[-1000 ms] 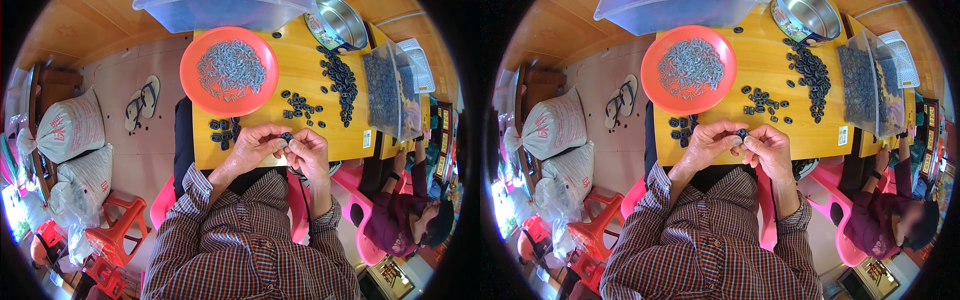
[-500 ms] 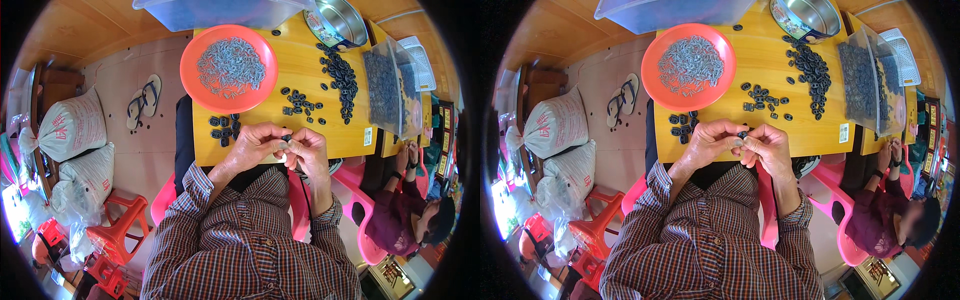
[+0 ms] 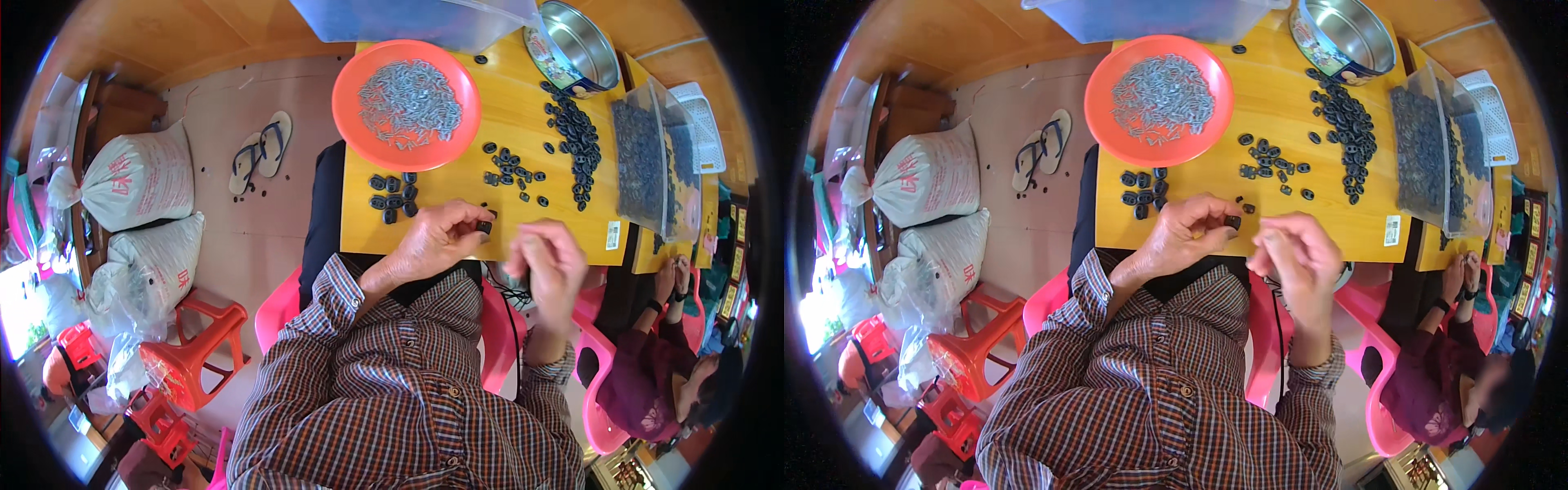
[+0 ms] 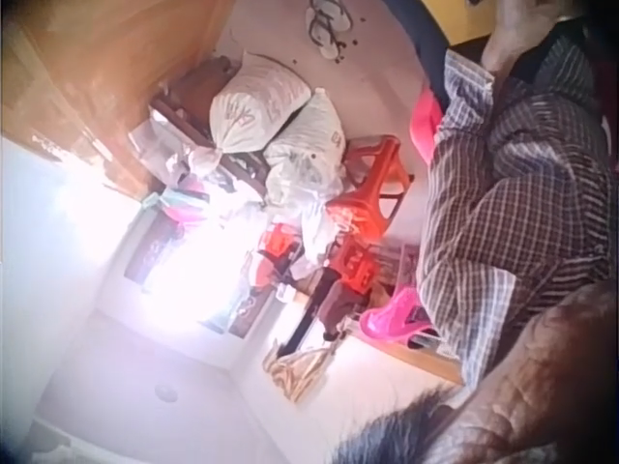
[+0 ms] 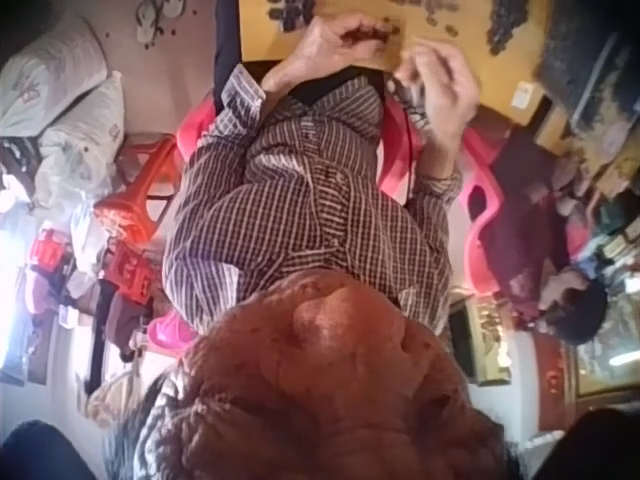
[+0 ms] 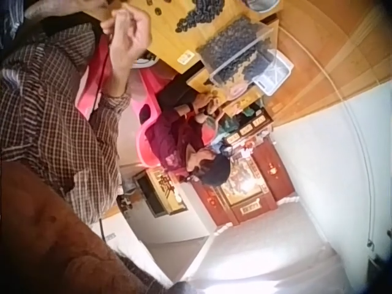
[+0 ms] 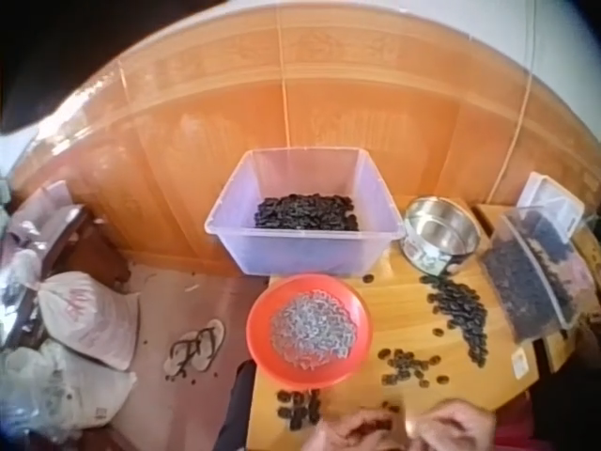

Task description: The recorder manually inserts small metal components into black plastic housings at a workbench.

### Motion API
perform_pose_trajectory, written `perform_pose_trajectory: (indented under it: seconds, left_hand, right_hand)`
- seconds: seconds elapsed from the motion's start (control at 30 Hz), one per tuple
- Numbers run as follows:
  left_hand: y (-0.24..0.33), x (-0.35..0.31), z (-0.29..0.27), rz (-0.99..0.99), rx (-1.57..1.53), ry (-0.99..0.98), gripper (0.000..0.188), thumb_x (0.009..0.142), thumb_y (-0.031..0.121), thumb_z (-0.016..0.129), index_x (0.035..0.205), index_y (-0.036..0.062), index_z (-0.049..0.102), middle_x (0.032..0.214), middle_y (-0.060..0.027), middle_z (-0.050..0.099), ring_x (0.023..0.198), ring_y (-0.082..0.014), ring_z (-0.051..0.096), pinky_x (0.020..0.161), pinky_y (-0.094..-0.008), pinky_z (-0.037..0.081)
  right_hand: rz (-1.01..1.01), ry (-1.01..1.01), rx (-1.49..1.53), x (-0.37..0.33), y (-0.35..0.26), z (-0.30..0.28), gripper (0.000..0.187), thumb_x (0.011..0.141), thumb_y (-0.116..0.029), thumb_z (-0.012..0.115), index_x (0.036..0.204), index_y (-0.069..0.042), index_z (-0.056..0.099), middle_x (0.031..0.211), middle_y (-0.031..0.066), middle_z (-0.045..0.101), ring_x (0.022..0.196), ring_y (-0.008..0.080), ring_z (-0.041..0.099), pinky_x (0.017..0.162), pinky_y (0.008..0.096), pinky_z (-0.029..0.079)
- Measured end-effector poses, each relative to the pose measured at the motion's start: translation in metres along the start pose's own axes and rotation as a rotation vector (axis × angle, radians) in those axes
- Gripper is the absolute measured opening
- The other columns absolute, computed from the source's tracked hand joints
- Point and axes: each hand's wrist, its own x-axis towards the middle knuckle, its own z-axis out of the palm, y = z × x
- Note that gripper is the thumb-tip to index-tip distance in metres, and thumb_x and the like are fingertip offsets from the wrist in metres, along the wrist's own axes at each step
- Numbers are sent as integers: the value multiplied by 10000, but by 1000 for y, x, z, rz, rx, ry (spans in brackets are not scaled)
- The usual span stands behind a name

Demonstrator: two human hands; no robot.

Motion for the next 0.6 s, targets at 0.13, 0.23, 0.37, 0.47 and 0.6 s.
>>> perform_pose_trajectory:
  seconds: [0.13, 0.23, 0.37, 0.47, 0.6]
  left_hand:
    - [13, -12, -10, 223, 519, 174, 260, 762, 31, 725, 1006, 11, 635, 824, -76, 602, 673, -127, 623, 598, -250, 521]
    - [17, -17, -22, 323, 717, 321, 244, 730, 30, 752, 941, 10, 632, 850, -91, 591, 650, -161, 616, 521, -260, 505]
    - [19, -23, -41, 450, 963, 534, 290, 673, 45, 767, 922, 25, 619, 853, -109, 564, 767, -273, 608, 635, -355, 511]
    - [17, -23, -46, 450, 1154, 582, 290, 679, 65, 762, 935, 33, 630, 875, -98, 558, 770, -257, 598, 639, -350, 502]
    - [14, -28, -51, 429, 1237, 594, 299, 689, 73, 757, 958, 30, 636, 866, -93, 550, 761, -255, 591, 637, -352, 497]
  right_hand:
    - [-545, -123, -37, -19, -57, -4, 169, 844, 48, 525, 991, 16, 601, 711, 123, 634, 488, 157, 557, 464, 239, 464]
    - [-493, -476, 141, -33, -115, -17, 140, 824, -20, 573, 880, -78, 687, 603, 100, 620, 435, 168, 528, 374, 262, 417]
    - [-973, -549, 164, -38, -141, -15, 193, 870, -273, 561, 1018, -164, 617, 734, 55, 594, 500, 134, 546, 462, 272, 461]
    - [-1131, -476, 141, -40, -150, 1, 325, 957, -396, 464, 1225, -241, 563, 796, -2, 538, 507, 92, 524, 506, 258, 463]
    - [-1242, -405, 218, -33, -157, 20, 207, 949, -285, 462, 947, -113, 578, 632, -18, 502, 421, 59, 463, 383, 201, 326]
